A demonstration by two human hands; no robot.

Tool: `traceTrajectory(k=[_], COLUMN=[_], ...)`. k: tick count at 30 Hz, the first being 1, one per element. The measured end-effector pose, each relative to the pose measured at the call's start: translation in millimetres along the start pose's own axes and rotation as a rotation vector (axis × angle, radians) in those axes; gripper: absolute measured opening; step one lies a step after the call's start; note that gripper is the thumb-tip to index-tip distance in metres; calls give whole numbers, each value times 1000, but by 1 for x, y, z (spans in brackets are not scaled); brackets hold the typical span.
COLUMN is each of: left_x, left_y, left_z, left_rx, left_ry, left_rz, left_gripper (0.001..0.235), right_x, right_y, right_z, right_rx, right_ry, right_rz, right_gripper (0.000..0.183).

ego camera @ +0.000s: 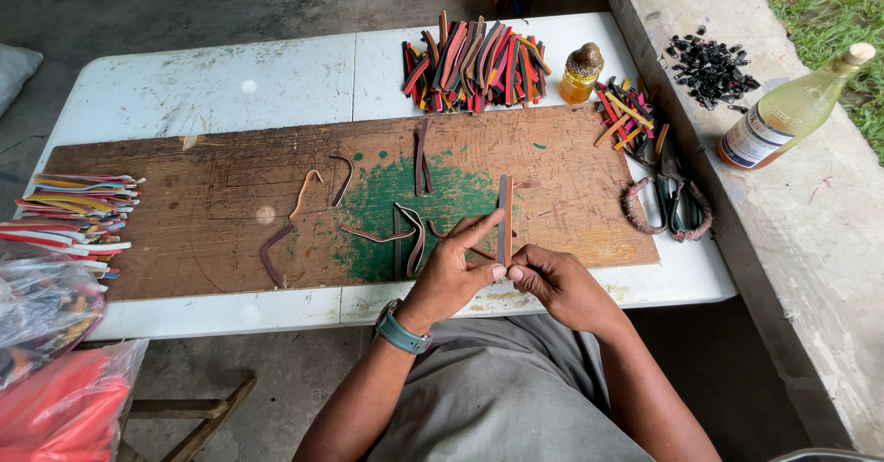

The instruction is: The person picks up thin leather straps from a wooden board, aligns them in pairs, and places them back on the board. The person repeats this process with multiple straps of different colors.

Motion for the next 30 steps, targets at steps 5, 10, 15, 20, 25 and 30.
traceTrajectory(k=[5, 10, 15, 20, 25, 30], left_x=[2, 4, 3, 1, 4, 6], left_y=[-6, -9, -7, -19, -9, -5], left_z=[0, -1, 0, -3, -7, -10], left_rx=[-64, -81, -88, 115, 28, 36], left_ry=[-2, 19, 139, 126, 117, 209], left_rz=[-145, -128, 25, -413, -162, -40], left_gripper=[74, 75, 70, 76, 78, 69], right_x=[2, 5, 8, 9, 4, 2], right_y=[-5, -10, -13, -6, -4, -9], right_z=[1, 0, -1, 4, 1, -3], right_rx=[-2, 4, 77, 87, 81, 50], right_ry=[10, 36, 149, 157, 142, 125], right_rz=[11, -64, -192, 8, 19, 13], right_gripper=[31, 30, 31, 30, 28, 28])
Point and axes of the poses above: each hand's wrist, its own z-axis towards the middle knuckle, its own x-axis out of the back of the hand, y = z × x, the point moved 8 cm from there along z, towards the middle knuckle, and after that the axes turned 1 degree about x, right-handed, at the moved point
